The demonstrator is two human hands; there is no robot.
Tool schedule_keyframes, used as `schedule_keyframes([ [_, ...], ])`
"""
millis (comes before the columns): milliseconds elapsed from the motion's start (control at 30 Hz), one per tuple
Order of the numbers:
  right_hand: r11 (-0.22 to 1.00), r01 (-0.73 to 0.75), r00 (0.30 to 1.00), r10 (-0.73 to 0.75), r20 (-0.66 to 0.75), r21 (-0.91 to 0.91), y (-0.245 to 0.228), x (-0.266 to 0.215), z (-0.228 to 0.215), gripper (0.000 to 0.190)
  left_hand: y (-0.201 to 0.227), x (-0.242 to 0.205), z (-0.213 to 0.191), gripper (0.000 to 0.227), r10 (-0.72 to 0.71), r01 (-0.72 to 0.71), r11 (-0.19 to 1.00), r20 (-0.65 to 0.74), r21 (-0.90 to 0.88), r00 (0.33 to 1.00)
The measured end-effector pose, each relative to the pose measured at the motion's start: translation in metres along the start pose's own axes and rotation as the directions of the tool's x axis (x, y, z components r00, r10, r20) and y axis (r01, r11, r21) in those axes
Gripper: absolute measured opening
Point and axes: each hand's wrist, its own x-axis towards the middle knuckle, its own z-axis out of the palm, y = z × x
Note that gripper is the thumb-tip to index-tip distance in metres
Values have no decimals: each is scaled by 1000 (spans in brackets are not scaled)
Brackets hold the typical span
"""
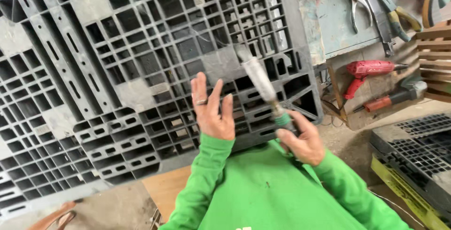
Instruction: The person uses a chisel to scrape and remove material from the edges and surfaces of a large grey plastic crate. They repeatedly reposition the crate and work on different sections, including the rim and side panels, while standing in a workshop.
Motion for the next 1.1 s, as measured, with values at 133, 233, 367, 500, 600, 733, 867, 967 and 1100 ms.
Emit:
schedule_keyframes([
  [133, 954, 58, 988, -96, -118, -293, -6, -19, -98, 46, 19, 3, 48, 38, 36, -42, 949, 25, 311, 999],
  [233, 980, 74, 976, -108, -188, -183, -15, -30, -149, 46, 20, 4, 56, 40, 31, -42, 929, 34, 367, 999],
  [367, 974, 143, 938, -191, -288, -178, -17, -27, -174, 40, 16, 2, 56, 38, 7, -12, 923, 15, 385, 1000],
  [500, 975, 221, 938, -213, -274, 0, -14, -16, -173, 35, 16, 0, 60, 36, -6, 12, 921, -15, 389, 1000],
  [600, 990, 139, 965, -141, -223, -24, -13, -6, -166, 35, 18, 2, 59, 36, -10, 22, 922, -35, 387, 999],
  [733, 995, 94, 983, -98, -158, -32, -9, -5, -157, 39, 18, 1, 58, 37, -27, 36, 925, -29, 379, 999],
  [867, 996, 86, 991, -85, -107, 3, -4, -8, -153, 37, 12, -2, 62, 36, -16, 35, 928, -55, 370, 998],
  [967, 997, 52, 992, -46, -119, 48, 1, -13, -151, 38, 7, -5, 60, 34, -10, 28, 949, -57, 313, 998],
  [1100, 996, 37, 993, -27, -117, 80, 4, -12, -153, 37, 3, 3, 32, 36, -168, 151, 957, -48, -246, 985],
])
